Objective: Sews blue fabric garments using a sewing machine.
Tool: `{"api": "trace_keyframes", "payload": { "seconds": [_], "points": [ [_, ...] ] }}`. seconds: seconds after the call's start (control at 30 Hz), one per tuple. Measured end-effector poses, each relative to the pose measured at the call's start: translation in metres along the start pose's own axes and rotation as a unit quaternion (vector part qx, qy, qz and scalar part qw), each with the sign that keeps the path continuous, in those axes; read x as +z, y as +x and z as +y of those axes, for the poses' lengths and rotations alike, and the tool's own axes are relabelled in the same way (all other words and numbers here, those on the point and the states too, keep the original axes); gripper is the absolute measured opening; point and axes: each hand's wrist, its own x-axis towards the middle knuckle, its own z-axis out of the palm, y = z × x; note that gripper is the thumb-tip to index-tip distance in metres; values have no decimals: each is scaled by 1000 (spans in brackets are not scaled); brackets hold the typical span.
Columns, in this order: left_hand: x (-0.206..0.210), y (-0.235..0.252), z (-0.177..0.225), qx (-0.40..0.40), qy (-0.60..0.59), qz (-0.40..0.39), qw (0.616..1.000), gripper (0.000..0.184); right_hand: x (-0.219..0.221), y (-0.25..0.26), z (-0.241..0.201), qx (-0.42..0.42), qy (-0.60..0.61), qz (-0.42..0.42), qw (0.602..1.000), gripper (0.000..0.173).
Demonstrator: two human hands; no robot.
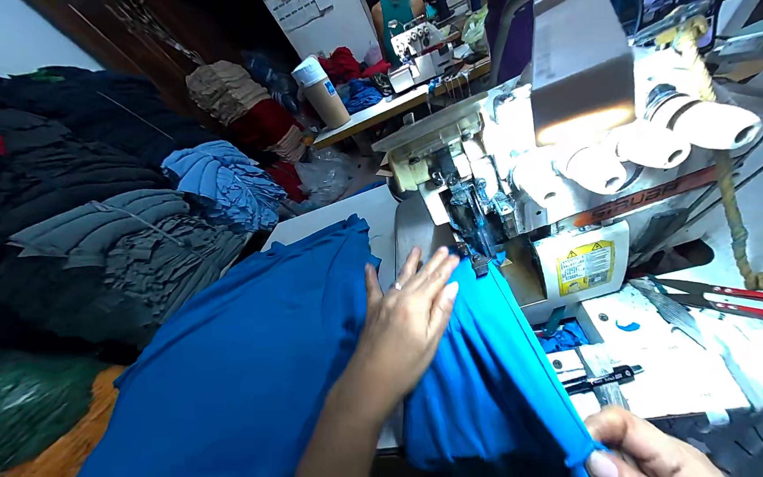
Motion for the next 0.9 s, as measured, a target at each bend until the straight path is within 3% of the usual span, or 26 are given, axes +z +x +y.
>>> {"api": "trace_keyframes", "payload": {
  "seconds": [0.13, 0.3, 0.5, 0.57, 0.67, 0.73, 0.8, 0.83, 0.9],
  "points": [
    [-12, 44, -28, 14, -27, -114, 993, 42, 14, 28, -1, 0, 31, 34, 999, 11],
    [1, 77, -67, 91, -31, -75, 993, 40, 25, 63, 4, -28, 71, 74, 994, 13],
    [1, 91, -77, 78, 6, -37, 996, 43, 29, 73, -14, 41, 53, 78, 995, 12],
    [-5, 74, -67, 24, -46, 0, 999, 46, 27, 72, -3, 7, 63, 62, 996, 11],
    [-20, 9, -45, -106, -121, 30, 987, 58, 22, 68, -1, 6, 82, 38, 996, 11],
    [-15, -51, -31, -152, -109, 23, 982, 79, 16, 64, -4, 12, 97, 19, 995, 11],
    [-9, -103, -4, -164, -48, -38, 985, 103, 10, 58, -8, 19, 105, -15, 994, 11],
    [-6, -121, 12, -170, -24, -69, 983, 105, 6, 57, -10, 17, 111, -31, 993, 12],
    [8, -147, 36, -168, 1, -66, 984, 87, 2, 54, -11, 26, 140, -48, 989, 16]
  ]
}}
